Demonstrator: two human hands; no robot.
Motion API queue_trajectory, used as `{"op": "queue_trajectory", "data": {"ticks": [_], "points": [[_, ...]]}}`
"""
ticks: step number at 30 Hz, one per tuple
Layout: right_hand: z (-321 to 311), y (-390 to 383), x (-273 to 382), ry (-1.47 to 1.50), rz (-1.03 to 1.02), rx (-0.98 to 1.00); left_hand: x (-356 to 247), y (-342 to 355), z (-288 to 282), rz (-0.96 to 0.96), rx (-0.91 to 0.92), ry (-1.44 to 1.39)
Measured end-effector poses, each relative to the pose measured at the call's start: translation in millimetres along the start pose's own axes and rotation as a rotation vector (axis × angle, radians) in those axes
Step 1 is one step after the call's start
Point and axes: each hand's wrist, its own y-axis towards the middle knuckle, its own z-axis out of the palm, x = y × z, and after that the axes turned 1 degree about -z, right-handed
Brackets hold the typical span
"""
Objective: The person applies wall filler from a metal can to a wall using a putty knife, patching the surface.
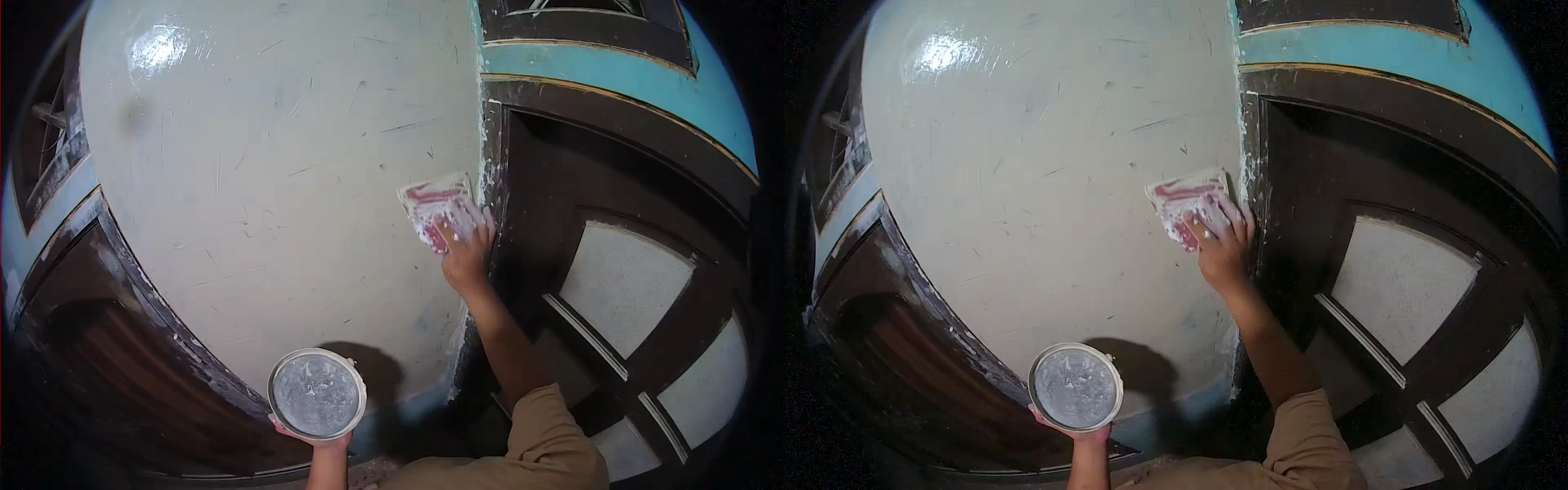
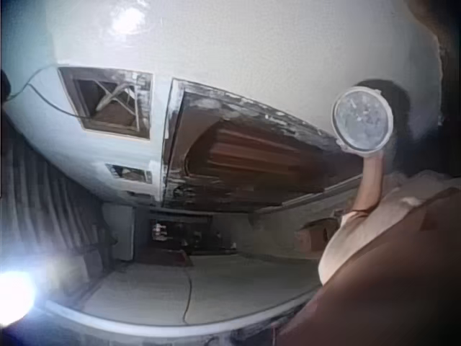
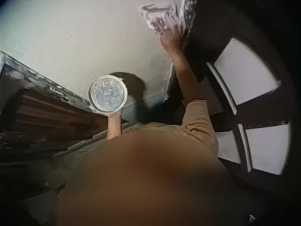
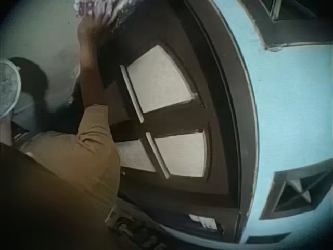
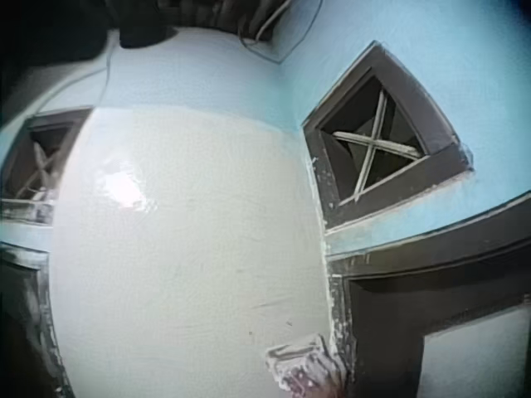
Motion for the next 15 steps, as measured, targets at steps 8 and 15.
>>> {"op": "queue_trajectory", "data": {"ticks": [8, 15], "points": [[17.4, 83.2, 2.6, -0.021, -0.052, 0.104, -17.8, -16.7, 1.6, -0.017, 0.03, -0.005], [8.1, -69.8, 12.2, -0.053, 0.032, 0.15, -23.8, -9.8, -2.9, -0.027, 0.096, -0.019]]}}
